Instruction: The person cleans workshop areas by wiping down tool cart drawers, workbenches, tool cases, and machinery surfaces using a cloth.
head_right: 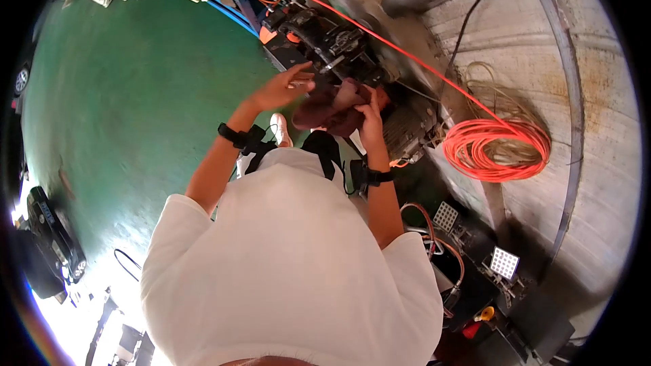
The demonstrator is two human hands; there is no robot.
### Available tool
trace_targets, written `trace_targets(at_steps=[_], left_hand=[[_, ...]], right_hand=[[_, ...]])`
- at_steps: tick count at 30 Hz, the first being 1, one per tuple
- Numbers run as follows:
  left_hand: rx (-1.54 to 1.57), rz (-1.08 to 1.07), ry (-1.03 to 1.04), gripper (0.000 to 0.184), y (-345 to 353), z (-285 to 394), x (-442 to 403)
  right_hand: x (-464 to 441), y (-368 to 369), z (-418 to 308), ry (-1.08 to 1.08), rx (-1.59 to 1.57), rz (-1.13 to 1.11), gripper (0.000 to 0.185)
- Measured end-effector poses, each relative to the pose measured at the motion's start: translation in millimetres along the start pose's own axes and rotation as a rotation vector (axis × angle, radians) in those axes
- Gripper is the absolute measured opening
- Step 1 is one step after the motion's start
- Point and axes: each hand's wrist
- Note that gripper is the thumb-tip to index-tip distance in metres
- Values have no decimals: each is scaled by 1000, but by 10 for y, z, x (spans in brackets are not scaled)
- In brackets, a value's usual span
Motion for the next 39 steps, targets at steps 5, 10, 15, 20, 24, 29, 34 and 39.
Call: trace_targets(at_steps=[5, 10, 15, 20, 24, 29, 34, 39], left_hand=[[-219, -93, -154, 85, -18, -70, 293], [-470, -279, -263, 54, 275, -1291, 89], [-377, -370, -208, 42, 495, -1457, 133], [-313, -167, -158, 27, 548, -1518, 165], [-298, -181, -65, 30, 515, -1451, 225], [-305, -355, -109, 31, 609, -1612, 68], [-375, -473, 60, 30, 788, -1770, 107], [-13, -402, -231, 34, 649, -1728, -98]], right_hand=[[-345, 147, 639, -18, 609, 105, 42], [-540, 295, 1015, 220, 1393, 283, 51], [-259, 479, 780, -348, 1182, 421, 50], [90, -29, 1024, 114, 1451, 606, 51], [244, 50, 883, -9, 1296, 585, 54], [360, -162, 1060, 234, 1417, 634, 45], [485, -26, 1024, 37, 1339, 685, 46], [417, -412, 1230, 348, 1247, 549, 53]])
Point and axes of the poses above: each hand's wrist, its own x-axis away from the middle knuckle, its own y-axis out of the palm, z = x × y, and after that the axes turned 9 degrees about -z, right-handed
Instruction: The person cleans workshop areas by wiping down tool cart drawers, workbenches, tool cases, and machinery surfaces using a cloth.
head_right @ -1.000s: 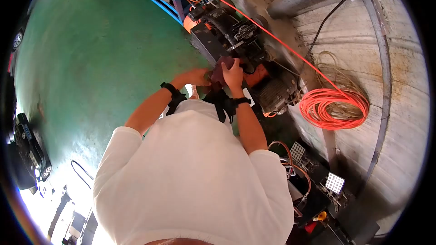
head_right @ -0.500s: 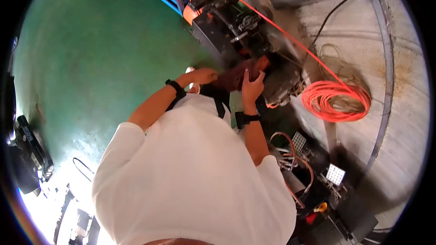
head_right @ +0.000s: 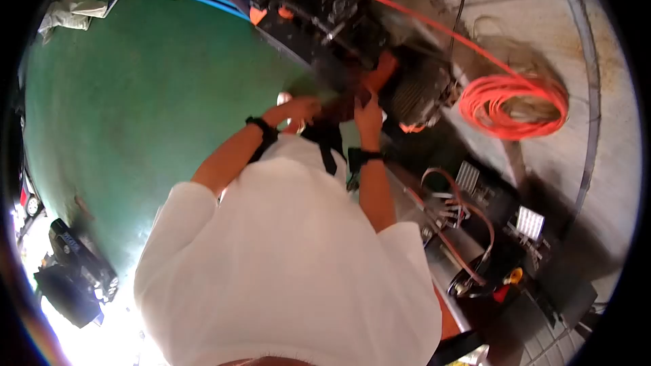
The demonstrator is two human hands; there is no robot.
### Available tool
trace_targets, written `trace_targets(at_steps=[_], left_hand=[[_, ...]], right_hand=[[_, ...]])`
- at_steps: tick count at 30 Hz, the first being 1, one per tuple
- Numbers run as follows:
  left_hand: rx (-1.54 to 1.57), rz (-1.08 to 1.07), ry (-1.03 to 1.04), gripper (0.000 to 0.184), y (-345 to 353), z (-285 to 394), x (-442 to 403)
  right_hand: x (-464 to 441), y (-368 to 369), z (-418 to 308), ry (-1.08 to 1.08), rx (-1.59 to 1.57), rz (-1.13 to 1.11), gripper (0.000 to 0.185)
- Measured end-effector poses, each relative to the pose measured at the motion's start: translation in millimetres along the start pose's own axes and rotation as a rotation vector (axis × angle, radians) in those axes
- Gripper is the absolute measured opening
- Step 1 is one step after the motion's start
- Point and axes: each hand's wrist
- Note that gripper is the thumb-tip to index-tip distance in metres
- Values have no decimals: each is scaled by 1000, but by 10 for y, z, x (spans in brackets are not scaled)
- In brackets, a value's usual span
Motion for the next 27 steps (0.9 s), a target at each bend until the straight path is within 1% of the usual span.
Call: trace_targets(at_steps=[1, 2, 3, 4, 6, 7, 8, 9, 10, 11, 12, 13, 14, 15, 16, 17, 18, 19, 20, 21, 22, 23, 24, 25, 26, 27], left_hand=[[46, 10, 102, 34, 78, 80, 64], [58, 27, -119, 24, 57, 204, 52], [32, 30, -102, 24, 3, 261, 0], [10, 58, -65, 23, 37, 226, -11], [17, 102, 12, 23, 100, 175, -30], [20, 101, 8, 23, 69, 143, -74], [-48, 133, -9, 19, 79, 114, -116], [-121, 167, -21, 18, 99, 153, -128], [-128, 174, -14, 18, 126, 204, -126], [-76, 237, 112, 23, 176, 261, -109], [-19, 296, 235, 34, 211, 303, -110], [-23, 307, 243, 34, 195, 342, -136], [-171, 345, 355, 47, 209, 364, -141], [-319, 384, 462, 61, 228, 358, -139], [-323, 391, 460, 61, 228, 271, -174], [-426, 429, 498, 65, 218, 186, -215], [-525, 458, 532, 68, 246, 106, -213], [-526, 455, 533, 68, 266, 115, -162], [-413, 452, 449, 61, 214, 148, -144], [-298, 451, 363, 53, 147, 196, -118], [-301, 453, 358, 53, 114, 203, -73], [-205, 557, 232, 50, 47, 205, -29], [-115, 661, 110, 47, -65, 218, 10], [-129, 659, 107, 47, -157, 243, 80], [-208, 797, 112, 44, -216, 246, 172], [-284, 933, 118, 41, -254, 254, 273]], right_hand=[[148, 103, 109, 36, -7, -12, 53], [119, 197, 144, 69, 22, -10, 56], [-66, 265, 187, 80, 51, 7, 60], [-132, 273, 249, 112, 24, -62, 67], [-190, 262, 323, 110, 14, -67, 70], [-181, 283, 345, 112, 5, -81, 72], [-135, 297, 382, 121, 6, -91, 72], [-144, 292, 402, 71, 46, -73, 74], [-231, 275, 378, 6, 84, -41, 75], [-272, 268, 351, -9, 84, -29, 75], [-229, 269, 342, -6, 113, 10, 72], [-214, 271, 332, -2, 141, 48, 69], [-212, 243, 343, -9, 144, 47, 69], [-205, 177, 336, 10, 101, -1, 66], [-204, 144, 284, 29, 54, -46, 63], [-229, 170, 195, 23, 49, -44, 63], [-212, 222, 91, -5, 49, 17, 60], [-168, 240, -36, -34, 51, 82, 56], [-187, 244, -198, -46, 51, 91, 56], [-178, 243, -441, -224, 54, 133, 54], [-101, 274, -643, -392, 52, 167, 53], [-57, 308, -821, -394, 43, 166, 53], [-84, 341, -1010, -487, 155, 119, 52], [-110, 382, -1166, -572, 268, 73, 51], [-100, 438, -1298, -562, 256, 76, 51], [-89, 497, -1396, -597, 348, 83, 50]])
Point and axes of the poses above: each hand's wrist, its own x-axis away from the middle knuckle, its own y-axis out of the palm, z = x × y, and after that the axes turned 9 degrees about -z, right-handed
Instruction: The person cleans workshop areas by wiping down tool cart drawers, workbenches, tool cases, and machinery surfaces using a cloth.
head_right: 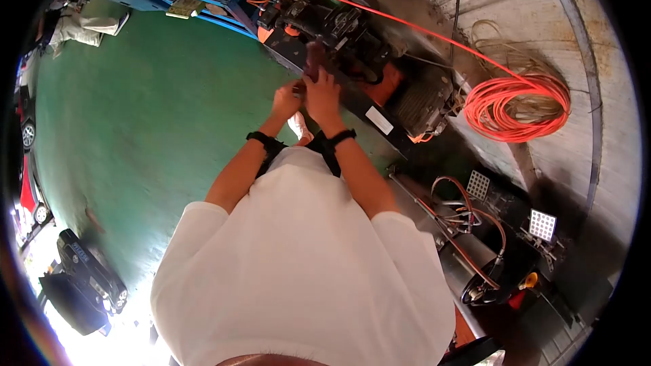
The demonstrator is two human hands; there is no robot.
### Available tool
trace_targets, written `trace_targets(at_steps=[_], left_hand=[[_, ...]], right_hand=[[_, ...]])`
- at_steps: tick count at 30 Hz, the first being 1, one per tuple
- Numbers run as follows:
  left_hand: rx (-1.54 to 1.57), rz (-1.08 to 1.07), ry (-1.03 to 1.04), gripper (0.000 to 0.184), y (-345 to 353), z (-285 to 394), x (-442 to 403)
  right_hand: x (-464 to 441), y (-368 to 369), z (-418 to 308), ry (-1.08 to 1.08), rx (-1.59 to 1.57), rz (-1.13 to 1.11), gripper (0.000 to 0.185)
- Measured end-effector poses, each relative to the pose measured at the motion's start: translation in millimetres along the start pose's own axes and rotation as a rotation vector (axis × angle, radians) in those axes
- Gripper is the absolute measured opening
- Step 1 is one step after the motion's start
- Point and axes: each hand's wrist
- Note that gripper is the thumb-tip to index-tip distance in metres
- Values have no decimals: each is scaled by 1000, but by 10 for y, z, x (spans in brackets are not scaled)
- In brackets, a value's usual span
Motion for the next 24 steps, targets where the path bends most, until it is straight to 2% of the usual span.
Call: trace_targets(at_steps=[1, 2, 4, 5, 7, 11, 13, 14, 16, 18, 21, 23, 24], left_hand=[[37, -98, -37, 50, -103, -51, 20], [38, -98, -40, 50, -158, -109, 68], [254, -233, 87, 62, -214, -215, 129], [254, -219, 85, 62, -223, -248, 148], [26, -344, 55, 70, -358, -98, 187], [24, -300, -15, 68, -296, 80, 114], [-40, -272, 152, 68, -222, 67, 55], [-35, -262, 158, 68, -200, 78, 29], [-454, -271, 219, 70, -163, 149, -14], [-554, -306, 225, 74, -98, 152, -17], [-696, -332, 160, 79, -82, 63, -99], [-735, -340, 105, 81, -73, -41, -69], [-774, -374, 69, 82, -68, -86, -81]], right_hand=[[-32, 37, -31, -46, 91, -16, 50], [-59, 68, -30, -47, 91, -20, 50], [-127, 197, 2, 44, 150, -19, 49], [-128, 222, 53, 31, 151, -20, 49], [-80, 182, 204, 91, 70, -162, 53], [229, 36, 408, 161, -10, -135, 57], [366, 6, 523, 298, -211, -121, 63], [429, -5, 585, 290, -202, -117, 63], [587, 41, 784, 449, -218, -126, 70], [820, 154, 1126, 373, -227, -50, 75], [1049, 216, 1524, 333, -220, -126, 74], [1085, 221, 1560, 487, -199, -239, 70], [1043, 214, 1472, 490, -206, -232, 70]])
Point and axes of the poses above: each hand's wrist, its own x-axis away from the middle knuckle, its own y-axis out of the palm, z = x × y, and after that the axes turned 9 degrees about -z, right-handed
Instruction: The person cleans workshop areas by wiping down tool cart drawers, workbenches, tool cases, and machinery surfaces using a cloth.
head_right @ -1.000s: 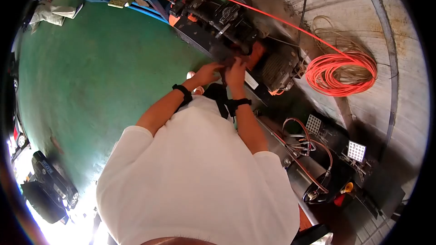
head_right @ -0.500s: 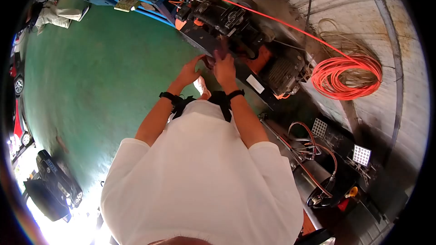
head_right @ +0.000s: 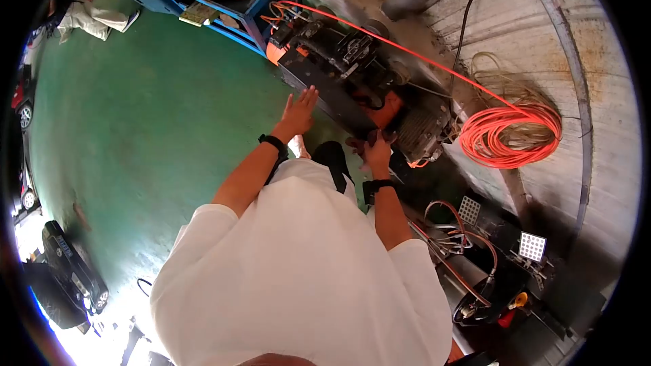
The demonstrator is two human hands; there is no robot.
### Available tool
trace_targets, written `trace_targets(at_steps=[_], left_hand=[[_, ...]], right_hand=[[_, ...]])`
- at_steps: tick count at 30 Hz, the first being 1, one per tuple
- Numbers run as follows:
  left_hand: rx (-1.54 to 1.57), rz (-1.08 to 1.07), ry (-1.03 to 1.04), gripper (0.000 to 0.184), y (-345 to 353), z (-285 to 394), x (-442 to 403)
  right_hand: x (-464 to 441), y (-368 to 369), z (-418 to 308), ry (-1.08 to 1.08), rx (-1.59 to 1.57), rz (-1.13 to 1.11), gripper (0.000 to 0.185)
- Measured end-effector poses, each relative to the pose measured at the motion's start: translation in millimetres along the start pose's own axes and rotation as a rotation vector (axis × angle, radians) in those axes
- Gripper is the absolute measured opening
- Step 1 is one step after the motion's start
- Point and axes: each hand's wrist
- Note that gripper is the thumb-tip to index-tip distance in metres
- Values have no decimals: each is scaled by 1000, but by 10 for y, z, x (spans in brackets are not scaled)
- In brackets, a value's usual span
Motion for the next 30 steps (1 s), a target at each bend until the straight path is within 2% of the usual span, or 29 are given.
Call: trace_targets(at_steps=[3, 5, 6, 8, 11, 14, 16, 18, 19, 21, 22, 25, 28, 29, 30], left_hand=[[-81, -76, -60, 84, 50, 34, -88], [-125, -119, -94, 84, -4, 22, -159], [-111, -152, -91, 83, -29, 34, -133], [-104, -191, -90, 83, -53, -15, -133], [-76, -156, -3, 83, -131, -163, -142], [-96, -216, 44, 82, -187, -178, -159], [-88, 1, 88, 81, -23, -241, -174], [-115, 37, 58, 82, 78, -204, -185], [-141, 80, 41, 82, 26, -180, -205], [-127, 30, 50, 80, -154, -85, -78], [-102, 2, 39, 78, -238, -24, -12], [49, 80, 139, 80, -161, -186, 155], [-26, 168, 196, 79, 327, -552, 355], [-22, 163, 189, 79, 435, -647, 396], [294, -132, 116, 78, 548, -717, 491]], right_hand=[[-108, -112, -591, -109, -2, 156, 68], [-170, -107, -986, -279, -13, 122, 68], [-196, -81, -1100, -270, -18, 122, 68], [-332, -23, -1332, -593, 86, 138, 73], [-400, 170, -1579, -625, 104, 41, 79], [-469, 267, -1635, -641, 170, 194, 83], [-476, 210, -1662, -544, 152, 113, 83], [-513, 126, -1641, -475, 141, 46, 84], [-519, 87, -1519, -482, 143, 57, 84], [-293, 58, -1199, -451, 129, 57, 83], [-152, -30, -1073, -362, 57, 63, 81], [30, -48, -343, -216, 12, 141, 73], [55, -29, 184, -257, 56, 102, 62], [29, -70, 87, -258, 57, 93, 62], [30, -193, -197, -254, 47, 35, 55]])
Point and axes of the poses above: each hand's wrist, its own x-axis away from the middle knuckle, its own y-axis out of the palm, z = x × y, and after that the axes turned 9 degrees about -z, right-handed
